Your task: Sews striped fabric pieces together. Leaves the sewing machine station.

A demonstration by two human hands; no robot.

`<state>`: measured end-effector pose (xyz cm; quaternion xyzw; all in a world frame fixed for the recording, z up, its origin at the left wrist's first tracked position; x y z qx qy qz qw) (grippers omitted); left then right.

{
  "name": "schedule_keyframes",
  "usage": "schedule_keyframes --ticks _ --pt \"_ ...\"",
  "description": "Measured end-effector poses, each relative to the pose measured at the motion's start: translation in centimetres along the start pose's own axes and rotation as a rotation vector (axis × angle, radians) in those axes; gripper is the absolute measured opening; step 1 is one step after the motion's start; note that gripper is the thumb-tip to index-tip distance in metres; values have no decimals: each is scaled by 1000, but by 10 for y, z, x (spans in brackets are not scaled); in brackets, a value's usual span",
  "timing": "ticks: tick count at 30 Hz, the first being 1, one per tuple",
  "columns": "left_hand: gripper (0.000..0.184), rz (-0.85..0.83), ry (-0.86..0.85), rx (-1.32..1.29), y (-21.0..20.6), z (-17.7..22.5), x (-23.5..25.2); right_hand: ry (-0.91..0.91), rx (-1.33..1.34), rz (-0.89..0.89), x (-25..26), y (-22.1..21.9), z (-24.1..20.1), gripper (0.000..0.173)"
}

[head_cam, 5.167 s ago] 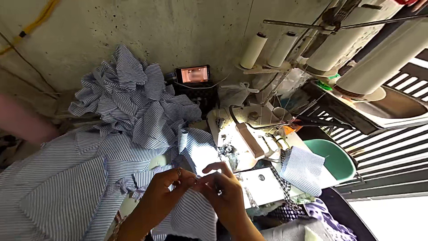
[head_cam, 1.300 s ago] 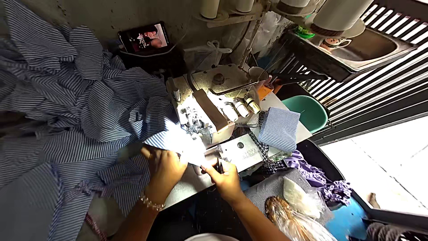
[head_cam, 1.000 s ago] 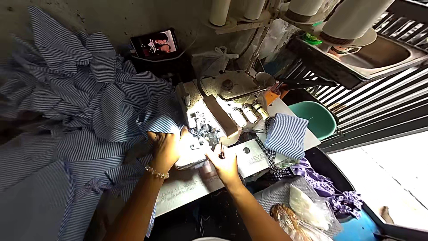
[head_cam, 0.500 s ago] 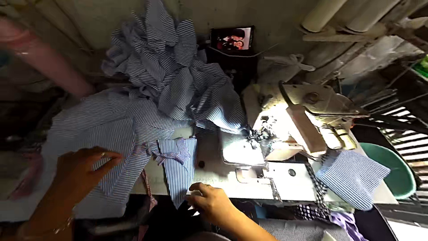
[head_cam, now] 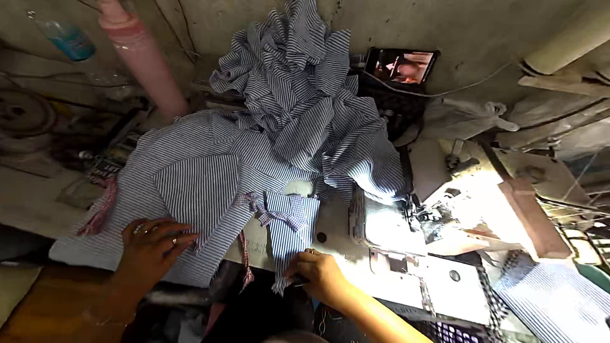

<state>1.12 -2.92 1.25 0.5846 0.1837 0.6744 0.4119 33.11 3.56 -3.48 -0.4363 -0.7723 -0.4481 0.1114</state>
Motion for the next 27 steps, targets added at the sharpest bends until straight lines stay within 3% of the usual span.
schedule_keyframes --ticks 4,7,9,11,16,21,27 --pt "35 6 148 -143 0 -13 5 -190 151 -75 10 1 13 11" --pt "36 -89 261 -205 -6 -29 10 -336 349 -208 14 -3 28 19" --pt "37 -158 295 -233 -9 -32 15 -375 437 -241 18 -2 34 31" --pt "35 -205 318 -240 -9 -33 18 -453 479 -236 21 0 37 31" --pt "30 -220 359 -260 -7 -32 24 -604 575 -112 23 7 40 10" --pt "24 -171 389 -272 -5 -23 33 -553 584 48 30 14 42 14" --pt "32 90 219 -206 -3 20 89 -496 617 361 50 50 27 10"
Point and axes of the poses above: each hand's wrist, its own x-axis towards the middle knuckle, its own y-axis out of the back of the hand, z = x × y, the point moved 7 cm from there along x, towards the middle knuckle, and after that the axes turned 10 degrees about z, right-handed, at the moved point
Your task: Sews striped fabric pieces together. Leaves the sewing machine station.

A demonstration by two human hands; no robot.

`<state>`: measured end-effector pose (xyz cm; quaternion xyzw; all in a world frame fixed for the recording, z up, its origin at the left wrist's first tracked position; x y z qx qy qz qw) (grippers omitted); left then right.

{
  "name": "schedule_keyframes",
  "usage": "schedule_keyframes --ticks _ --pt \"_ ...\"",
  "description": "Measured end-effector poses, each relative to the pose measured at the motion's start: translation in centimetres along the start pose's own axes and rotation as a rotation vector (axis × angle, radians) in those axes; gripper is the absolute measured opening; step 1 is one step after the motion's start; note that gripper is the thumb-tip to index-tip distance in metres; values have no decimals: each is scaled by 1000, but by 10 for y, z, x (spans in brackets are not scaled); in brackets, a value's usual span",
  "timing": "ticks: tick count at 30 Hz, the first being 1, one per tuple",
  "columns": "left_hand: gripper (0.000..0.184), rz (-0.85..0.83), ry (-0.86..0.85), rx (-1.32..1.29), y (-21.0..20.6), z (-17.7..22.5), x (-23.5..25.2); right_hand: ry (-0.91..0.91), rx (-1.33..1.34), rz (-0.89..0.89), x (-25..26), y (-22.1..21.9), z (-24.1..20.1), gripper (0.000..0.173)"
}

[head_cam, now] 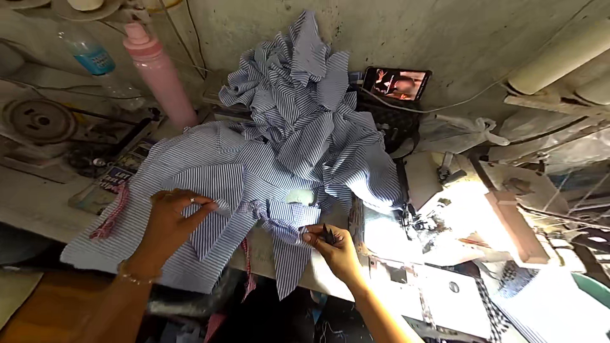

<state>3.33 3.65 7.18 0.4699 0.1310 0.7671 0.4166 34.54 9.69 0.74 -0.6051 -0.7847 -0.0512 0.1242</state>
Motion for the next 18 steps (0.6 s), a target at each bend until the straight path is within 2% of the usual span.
schedule_keyframes --ticks 3,6,9,12,18 --pt "27 47 -19 -163 -21 53 20 177 -36 31 1 2 -48 10" --pt "20 -26 -27 -502 -51 103 26 322 -109 54 0 4 -90 12" --pt "15 -136 -15 -738 -77 139 23 374 -97 154 4 12 -106 10" --pt "14 -222 49 -848 -93 159 17 344 -83 252 10 24 -104 7" --pt "14 -244 74 -846 -102 169 13 309 -92 291 9 35 -101 7"
Point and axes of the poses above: each hand's wrist, its own x-axis towards the middle knuckle, its own y-axis out of the back of the hand, z = x × y, the point moved 7 cm from there along x, towards the middle knuckle, and after that the axes turned 10 degrees about z, right-handed, at the moved point
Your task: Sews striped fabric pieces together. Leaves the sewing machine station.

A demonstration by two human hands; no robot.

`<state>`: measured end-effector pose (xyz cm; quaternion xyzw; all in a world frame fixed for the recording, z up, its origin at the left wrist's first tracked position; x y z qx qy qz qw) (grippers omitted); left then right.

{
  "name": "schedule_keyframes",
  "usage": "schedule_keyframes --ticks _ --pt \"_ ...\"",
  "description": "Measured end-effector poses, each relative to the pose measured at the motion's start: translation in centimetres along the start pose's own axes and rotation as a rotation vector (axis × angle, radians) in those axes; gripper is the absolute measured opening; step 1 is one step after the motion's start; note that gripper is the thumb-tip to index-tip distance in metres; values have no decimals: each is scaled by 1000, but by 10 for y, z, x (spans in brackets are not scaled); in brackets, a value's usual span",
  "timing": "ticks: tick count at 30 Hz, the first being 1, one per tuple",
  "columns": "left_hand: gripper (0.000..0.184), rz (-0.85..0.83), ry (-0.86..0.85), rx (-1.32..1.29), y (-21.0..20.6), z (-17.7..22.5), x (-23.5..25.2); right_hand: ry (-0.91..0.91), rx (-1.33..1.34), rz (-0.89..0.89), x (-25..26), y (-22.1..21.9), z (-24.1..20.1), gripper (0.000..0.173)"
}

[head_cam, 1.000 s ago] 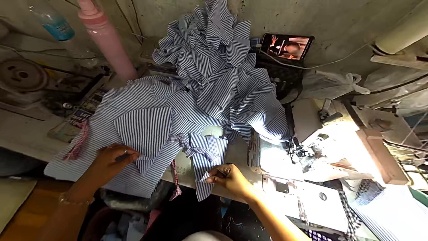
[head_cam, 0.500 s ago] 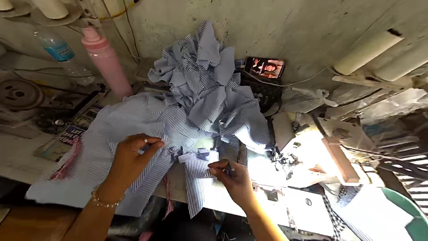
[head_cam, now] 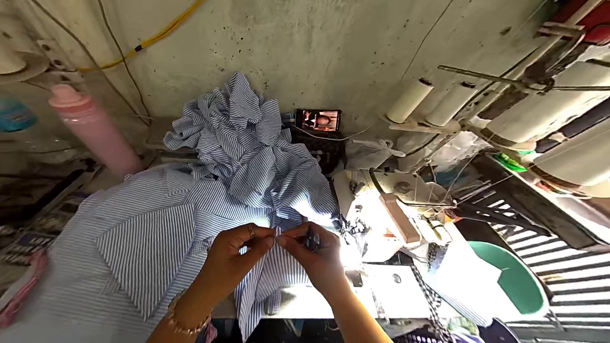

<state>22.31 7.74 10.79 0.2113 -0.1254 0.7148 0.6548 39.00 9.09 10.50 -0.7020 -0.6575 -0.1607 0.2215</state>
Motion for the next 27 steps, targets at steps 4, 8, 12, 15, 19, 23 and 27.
schedule_keyframes --ticks 4,8,12,15,19,23,27 --pt "14 -9 -5 -8 -2 1 0 -23 1 23 0 3 1 7" --pt "9 -9 -5 -42 -6 2 4 12 7 45 2 3 -1 11" --pt "7 50 31 -51 -3 4 17 11 4 -26 -1 2 0 33" --pt "8 140 8 32 10 12 30 -42 -18 -23 -10 5 11 32" --pt "7 185 52 107 18 10 40 -136 -41 8 -16 8 20 33" --pt "5 185 45 162 15 11 45 -172 -68 9 -18 6 22 30" --pt "9 102 -66 253 -3 17 56 -237 -43 14 -25 16 23 20"
Point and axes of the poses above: each hand's wrist, its own x-axis towards the middle knuckle, its own y-axis out of the back of the hand, z = x × y, the point moved 7 cm from there along x, towards the middle knuckle, and after that the axes turned 10 degrees about z, right-handed, at the moved point
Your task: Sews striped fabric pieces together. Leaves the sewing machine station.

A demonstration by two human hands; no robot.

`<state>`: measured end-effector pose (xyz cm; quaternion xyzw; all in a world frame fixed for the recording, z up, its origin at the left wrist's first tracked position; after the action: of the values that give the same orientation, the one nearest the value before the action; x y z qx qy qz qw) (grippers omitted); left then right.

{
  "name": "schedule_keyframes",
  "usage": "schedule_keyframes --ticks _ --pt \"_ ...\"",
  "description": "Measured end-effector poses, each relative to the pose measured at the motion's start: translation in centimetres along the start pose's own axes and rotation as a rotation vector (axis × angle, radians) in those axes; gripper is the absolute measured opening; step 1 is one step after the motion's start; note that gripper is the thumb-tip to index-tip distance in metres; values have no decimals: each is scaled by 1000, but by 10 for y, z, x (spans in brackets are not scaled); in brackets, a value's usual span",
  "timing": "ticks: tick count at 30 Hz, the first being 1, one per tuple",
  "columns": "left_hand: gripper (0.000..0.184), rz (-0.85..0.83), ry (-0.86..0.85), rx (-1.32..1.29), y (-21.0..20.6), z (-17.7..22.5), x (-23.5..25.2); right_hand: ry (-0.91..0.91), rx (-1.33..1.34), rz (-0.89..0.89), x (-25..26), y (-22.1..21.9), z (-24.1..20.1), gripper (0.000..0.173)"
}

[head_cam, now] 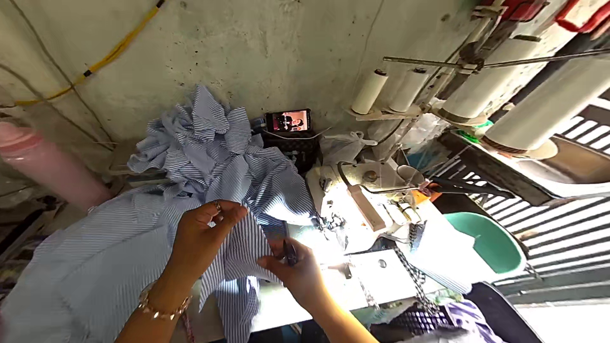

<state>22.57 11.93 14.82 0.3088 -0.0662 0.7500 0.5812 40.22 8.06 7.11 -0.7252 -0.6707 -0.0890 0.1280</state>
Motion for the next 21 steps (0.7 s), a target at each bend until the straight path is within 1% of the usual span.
schedule_keyframes --ticks 2,4,6,7,9,11,13,16,21 --pt "16 -88 -84 47 -26 4 -1 -57 16 18 -14 18 9 17" --pt "22 -183 -176 94 -67 1 -15 -162 25 87 -38 43 28 13" --pt "19 -233 -278 189 -115 -6 -37 -283 76 224 -65 70 53 6" --pt "13 -231 -331 273 -136 -9 -50 -339 103 291 -77 81 63 6" --pt "7 -174 -398 396 -161 -13 -71 -413 123 389 -96 99 74 9" --pt "9 -61 -443 471 -168 -14 -85 -453 117 432 -104 110 73 13" --pt "14 -15 -464 542 -164 -10 -96 -494 103 445 -108 116 72 13" --pt "22 -40 -461 626 -159 -8 -107 -516 133 420 -108 118 73 12" --pt "16 -41 -383 657 -166 -14 -88 -483 180 406 -92 121 78 14"
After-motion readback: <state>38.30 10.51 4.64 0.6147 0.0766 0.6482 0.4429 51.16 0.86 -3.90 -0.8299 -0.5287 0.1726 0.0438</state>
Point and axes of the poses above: each hand's wrist, its own x-axis towards the middle knuckle, its own y-axis out of the back of the hand, z = x × y, the point moved 7 cm from there along x, towards the middle knuckle, and after that the axes turned 10 degrees about z, right-handed, at the moved point
